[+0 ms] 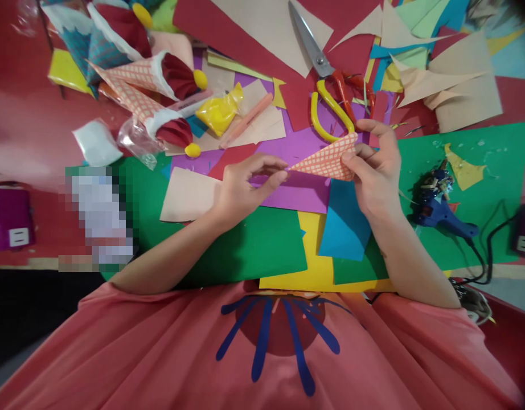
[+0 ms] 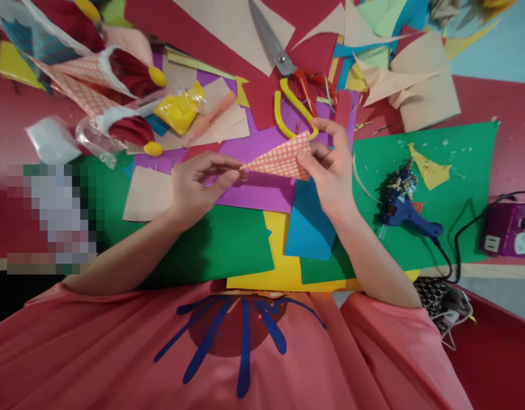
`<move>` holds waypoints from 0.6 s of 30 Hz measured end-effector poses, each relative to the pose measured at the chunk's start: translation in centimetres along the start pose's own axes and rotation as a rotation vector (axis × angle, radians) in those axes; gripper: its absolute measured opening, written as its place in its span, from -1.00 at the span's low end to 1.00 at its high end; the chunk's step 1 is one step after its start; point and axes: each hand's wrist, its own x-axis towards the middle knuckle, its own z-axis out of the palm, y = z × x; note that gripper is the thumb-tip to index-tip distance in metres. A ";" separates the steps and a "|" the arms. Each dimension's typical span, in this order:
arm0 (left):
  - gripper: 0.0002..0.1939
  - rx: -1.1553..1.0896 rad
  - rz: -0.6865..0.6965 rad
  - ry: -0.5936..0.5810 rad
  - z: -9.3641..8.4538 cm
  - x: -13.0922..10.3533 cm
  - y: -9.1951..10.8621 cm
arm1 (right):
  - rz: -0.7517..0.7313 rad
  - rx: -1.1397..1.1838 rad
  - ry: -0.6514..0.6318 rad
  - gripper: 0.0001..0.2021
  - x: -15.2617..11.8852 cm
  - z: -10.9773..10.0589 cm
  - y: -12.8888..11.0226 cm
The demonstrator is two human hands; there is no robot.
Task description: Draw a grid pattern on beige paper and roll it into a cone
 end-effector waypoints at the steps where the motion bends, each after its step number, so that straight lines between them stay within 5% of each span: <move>1: -0.83 0.056 0.040 0.000 -0.1 -0.1 0.0 | 0.005 0.006 -0.007 -0.62 -0.1 0.1 -0.1; 11: -0.82 0.421 0.362 0.017 -0.9 -0.4 -1.9 | 0.070 0.073 -0.059 -0.58 -0.4 0.6 -0.8; 18: -0.84 0.550 0.524 -0.135 -1.9 -0.1 -1.8 | 0.137 0.097 -0.141 -0.58 0.0 0.1 0.1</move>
